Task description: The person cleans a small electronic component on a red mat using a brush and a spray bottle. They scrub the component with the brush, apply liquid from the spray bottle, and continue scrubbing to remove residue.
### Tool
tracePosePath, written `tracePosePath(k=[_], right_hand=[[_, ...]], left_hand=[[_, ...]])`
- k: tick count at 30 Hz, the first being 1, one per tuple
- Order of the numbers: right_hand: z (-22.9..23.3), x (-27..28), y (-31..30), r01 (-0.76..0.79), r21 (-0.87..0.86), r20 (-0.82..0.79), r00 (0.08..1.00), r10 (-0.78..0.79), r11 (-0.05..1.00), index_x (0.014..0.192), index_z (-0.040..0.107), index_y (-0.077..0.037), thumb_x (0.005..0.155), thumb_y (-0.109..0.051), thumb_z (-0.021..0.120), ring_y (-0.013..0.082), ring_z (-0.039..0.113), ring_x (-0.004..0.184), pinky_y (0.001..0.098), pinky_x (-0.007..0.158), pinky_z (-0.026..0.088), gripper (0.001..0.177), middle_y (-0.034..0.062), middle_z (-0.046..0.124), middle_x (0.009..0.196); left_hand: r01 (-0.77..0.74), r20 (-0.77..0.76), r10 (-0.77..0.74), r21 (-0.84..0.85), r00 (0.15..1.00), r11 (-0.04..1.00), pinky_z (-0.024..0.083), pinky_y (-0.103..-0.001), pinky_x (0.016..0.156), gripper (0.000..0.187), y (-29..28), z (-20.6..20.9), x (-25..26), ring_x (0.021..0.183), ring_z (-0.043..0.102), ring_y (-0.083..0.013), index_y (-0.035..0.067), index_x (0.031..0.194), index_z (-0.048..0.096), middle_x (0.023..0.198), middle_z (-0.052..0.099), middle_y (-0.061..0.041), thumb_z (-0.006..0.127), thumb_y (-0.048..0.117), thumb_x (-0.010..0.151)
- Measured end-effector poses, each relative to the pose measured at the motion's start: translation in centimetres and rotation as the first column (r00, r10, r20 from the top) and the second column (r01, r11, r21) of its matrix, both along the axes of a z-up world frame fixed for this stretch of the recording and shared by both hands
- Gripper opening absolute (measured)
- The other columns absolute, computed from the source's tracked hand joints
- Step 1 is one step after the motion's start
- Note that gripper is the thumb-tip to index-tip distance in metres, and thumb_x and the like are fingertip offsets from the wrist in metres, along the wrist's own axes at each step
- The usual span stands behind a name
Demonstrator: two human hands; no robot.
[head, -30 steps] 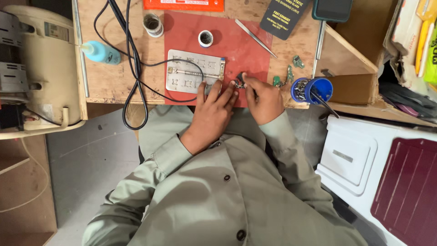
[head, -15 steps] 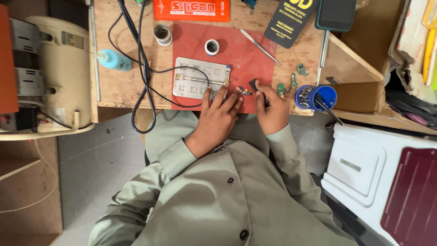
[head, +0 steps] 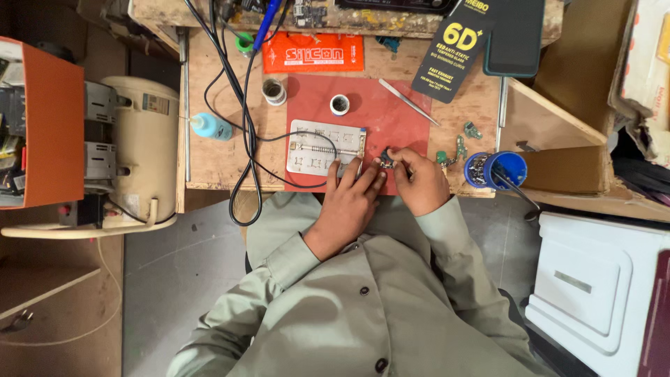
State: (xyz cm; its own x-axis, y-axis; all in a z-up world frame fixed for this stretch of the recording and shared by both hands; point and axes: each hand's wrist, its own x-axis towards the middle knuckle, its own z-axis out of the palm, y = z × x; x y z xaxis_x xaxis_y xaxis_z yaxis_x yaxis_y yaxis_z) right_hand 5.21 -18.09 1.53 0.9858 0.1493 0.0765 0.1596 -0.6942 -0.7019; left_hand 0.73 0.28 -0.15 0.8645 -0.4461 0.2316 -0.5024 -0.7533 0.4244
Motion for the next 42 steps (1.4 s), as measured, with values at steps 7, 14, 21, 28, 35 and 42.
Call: tracePosePath(k=[7,14,21,28,35,42], right_hand=[[-0.6,0.2,-2.2,0.139,0.079,-0.213,0.970,-0.119,0.987,0.122,0.074,-0.007,0.100,-0.005,0.066,0.0113,0.061,0.060,0.0267,0.059,0.048,0.024,0.0108,0.072,0.077],[2.2,-0.7,-4.1,-0.002,0.207,0.003,1.000,0.001,0.978,0.130,0.068,-0.003,0.096,0.000,0.071,0.0139,0.066,0.085,0.0300,0.075,0.052,0.035,0.0126,0.071,0.096],[1.9,-2.5,-2.0,-0.008,-0.270,-0.026,1.000,0.001,0.963,0.121,0.075,-0.020,0.096,-0.012,0.068,0.0356,0.071,0.070,0.0435,0.066,0.054,0.027,0.0149,0.073,0.084],[0.8,-2.8,-0.1,0.055,-0.037,0.126,0.991,-0.049,0.998,0.124,0.067,-0.008,0.101,-0.007,0.069,0.0348,0.073,0.090,0.0390,0.076,0.057,0.023,0.0186,0.074,0.102],[2.5,-2.5,-0.9,-0.044,-0.097,0.219,0.973,0.065,0.994,0.132,0.065,-0.003,0.096,0.003,0.065,0.0327,0.075,0.090,0.0390,0.088,0.056,0.036,0.0197,0.074,0.110],[-0.5,-2.2,-0.7,-0.019,-0.019,0.118,0.993,0.021,1.000,0.134,0.066,-0.006,0.097,0.003,0.063,0.0255,0.074,0.077,0.0329,0.071,0.057,0.039,0.0197,0.075,0.108]], left_hand=[[0.013,0.002,-0.013,-0.015,1.000,1.000,0.029,-0.063,0.113,0.058,0.3,0.6,0.2,0.137,0.042,-0.0349,0.006,0.136,0.064,0.144,0.053,-0.009,0.077,0.025,0.082],[0.004,-0.015,-0.005,-0.022,1.000,1.000,0.027,-0.064,0.115,0.061,0.0,0.5,0.0,0.138,0.041,-0.0355,0.009,0.138,0.061,0.145,0.051,-0.009,0.077,0.025,0.081],[0.002,-0.005,-0.002,0.001,1.000,1.000,0.026,-0.065,0.115,0.063,0.0,0.3,0.0,0.138,0.040,-0.0367,0.006,0.139,0.061,0.147,0.050,-0.010,0.077,0.024,0.080],[-0.018,0.042,0.017,0.010,0.999,1.000,0.028,-0.064,0.116,0.061,-0.1,-0.3,-0.1,0.139,0.041,-0.0361,0.006,0.139,0.062,0.148,0.051,-0.010,0.074,0.022,0.081],[-0.018,0.065,0.017,0.027,0.998,0.999,0.028,-0.065,0.115,0.056,0.0,-0.6,-0.2,0.138,0.041,-0.0362,0.005,0.139,0.062,0.148,0.051,-0.010,0.069,0.020,0.085],[-0.031,0.096,0.028,0.023,0.995,0.999,0.028,-0.064,0.116,0.049,-0.1,-0.7,-0.1,0.137,0.042,-0.0356,0.003,0.136,0.063,0.147,0.053,-0.011,0.065,0.018,0.089]])
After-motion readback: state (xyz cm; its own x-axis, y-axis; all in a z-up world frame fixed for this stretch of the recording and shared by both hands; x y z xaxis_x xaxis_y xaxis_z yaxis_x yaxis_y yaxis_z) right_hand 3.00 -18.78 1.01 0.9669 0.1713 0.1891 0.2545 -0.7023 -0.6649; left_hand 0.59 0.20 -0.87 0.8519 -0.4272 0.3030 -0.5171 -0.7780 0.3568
